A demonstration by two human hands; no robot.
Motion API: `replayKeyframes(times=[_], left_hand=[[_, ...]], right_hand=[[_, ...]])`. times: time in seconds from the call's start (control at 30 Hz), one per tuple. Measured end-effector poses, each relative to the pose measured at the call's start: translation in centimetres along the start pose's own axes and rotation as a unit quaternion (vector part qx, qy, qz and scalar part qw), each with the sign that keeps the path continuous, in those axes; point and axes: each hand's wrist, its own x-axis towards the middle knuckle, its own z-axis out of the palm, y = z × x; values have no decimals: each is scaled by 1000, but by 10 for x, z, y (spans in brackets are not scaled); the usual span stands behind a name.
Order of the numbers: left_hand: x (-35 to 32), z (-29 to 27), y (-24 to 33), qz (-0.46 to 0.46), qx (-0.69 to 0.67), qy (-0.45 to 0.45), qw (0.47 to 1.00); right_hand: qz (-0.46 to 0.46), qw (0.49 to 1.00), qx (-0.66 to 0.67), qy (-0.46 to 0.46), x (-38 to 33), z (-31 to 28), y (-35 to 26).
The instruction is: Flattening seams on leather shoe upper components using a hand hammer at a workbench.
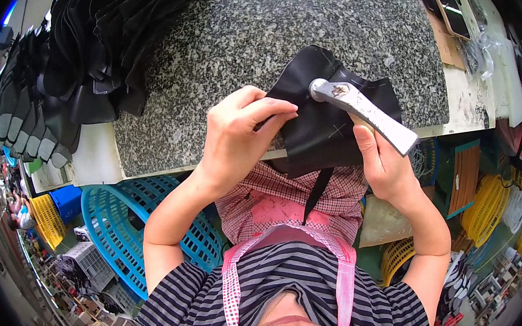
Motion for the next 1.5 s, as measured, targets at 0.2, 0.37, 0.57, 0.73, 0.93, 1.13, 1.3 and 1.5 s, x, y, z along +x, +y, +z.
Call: replayKeyframes(times=[0.2, 0.37, 0.57, 0.73, 0.93, 1.13, 1.3, 1.5], left_hand=[[6, -5, 6, -54, -29, -20, 998], [14, -12, 11, -109, -13, -77, 991], [12, -16, 5, -101, -7, -87, 991], [17, -15, 6, -92, -36, -102, 990], [18, -18, 6, -105, -35, -113, 987], [17, -18, 4, -106, -27, -113, 988], [10, -14, 0, -78, -33, -90, 992], [18, -20, -5, -59, -48, -91, 993]], right_hand=[[39, 998, 45, -18, 1, -4, -2], [-15, 999, -18, -26, 9, -10, -9], [78, 990, -54, -100, 26, -31, -45], [25, 987, -82, -137, 21, -26, -39], [15, 991, -78, -109, 28, -30, -48], [122, 966, -133, -185, 24, -29, -45], [9, 995, -67, -79, 14, -7, -25], [2, 999, 9, -40, 14, 1, -10]])
